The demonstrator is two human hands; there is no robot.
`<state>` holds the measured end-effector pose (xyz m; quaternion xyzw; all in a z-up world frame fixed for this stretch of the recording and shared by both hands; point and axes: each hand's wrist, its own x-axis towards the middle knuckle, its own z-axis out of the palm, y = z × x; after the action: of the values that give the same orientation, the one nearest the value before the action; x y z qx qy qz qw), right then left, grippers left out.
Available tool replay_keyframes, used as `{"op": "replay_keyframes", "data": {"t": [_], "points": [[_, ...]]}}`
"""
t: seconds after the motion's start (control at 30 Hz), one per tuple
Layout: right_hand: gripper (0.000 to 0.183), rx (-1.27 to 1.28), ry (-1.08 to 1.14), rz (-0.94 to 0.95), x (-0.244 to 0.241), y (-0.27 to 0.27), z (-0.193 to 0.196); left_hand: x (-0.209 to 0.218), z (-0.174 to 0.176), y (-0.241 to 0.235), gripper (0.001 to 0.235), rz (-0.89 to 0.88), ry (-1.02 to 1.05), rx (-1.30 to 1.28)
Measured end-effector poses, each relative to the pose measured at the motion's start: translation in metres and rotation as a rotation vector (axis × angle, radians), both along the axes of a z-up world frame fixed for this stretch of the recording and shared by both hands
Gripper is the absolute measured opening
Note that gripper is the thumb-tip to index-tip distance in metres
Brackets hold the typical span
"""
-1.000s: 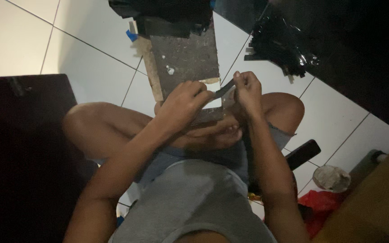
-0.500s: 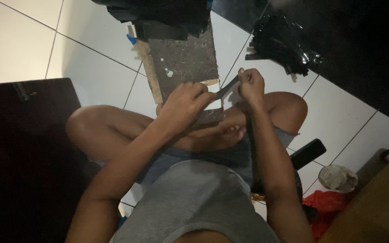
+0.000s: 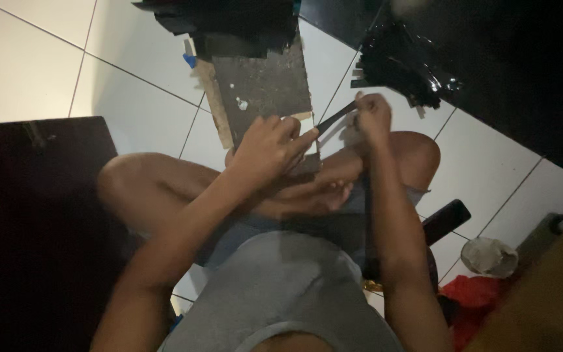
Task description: The person sits cross-legged on the floor and repeatedly peels thin strips from a black sheet using both hands. The peeled strips are placed into a pile on the floor. The person continues this peeling action throughout the clip.
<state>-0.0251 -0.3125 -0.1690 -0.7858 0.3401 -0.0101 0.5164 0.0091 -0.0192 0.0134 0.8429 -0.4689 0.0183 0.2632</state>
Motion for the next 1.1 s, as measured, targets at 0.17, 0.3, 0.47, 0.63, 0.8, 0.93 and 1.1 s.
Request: {"op": "replay_keyframes", "data": {"t": [0.17,0.3,0.47,0.63,0.8,0.93,1.1], "points": [[0.023,0.073,-0.113,-0.132,-0.001,-0.030,0.086,-0.004,-0.003,0.001,0.036,0.063,0.032,-0.039],[0.020,-0.124,-0.447,-0.003,-0.044,-0.036,0.171,-0.015,0.010,-0.006,0.029,0.136,0.281,-0.167],[0.016,-0.405,-0.831,0.378,-0.095,0.035,0.204,-0.020,0.036,-0.024,0.040,0.256,1.391,-0.517],[0.043,-0.700,-0.579,0.990,-0.120,0.121,0.196,-0.003,0.038,-0.014,0.040,0.364,1.290,-0.468],[0.032,-0.726,-0.706,0.821,-0.089,0.106,0.181,-0.005,0.015,0.025,0.037,0.166,0.252,-0.004],[0.023,-0.600,-0.451,0.662,-0.061,0.094,0.185,-0.020,-0.005,0.035,0.045,0.110,-0.003,-0.017],[0.024,-0.605,-0.371,0.781,-0.045,0.107,0.209,-0.028,-0.014,0.024,0.041,0.169,-0.057,-0.077]]}}
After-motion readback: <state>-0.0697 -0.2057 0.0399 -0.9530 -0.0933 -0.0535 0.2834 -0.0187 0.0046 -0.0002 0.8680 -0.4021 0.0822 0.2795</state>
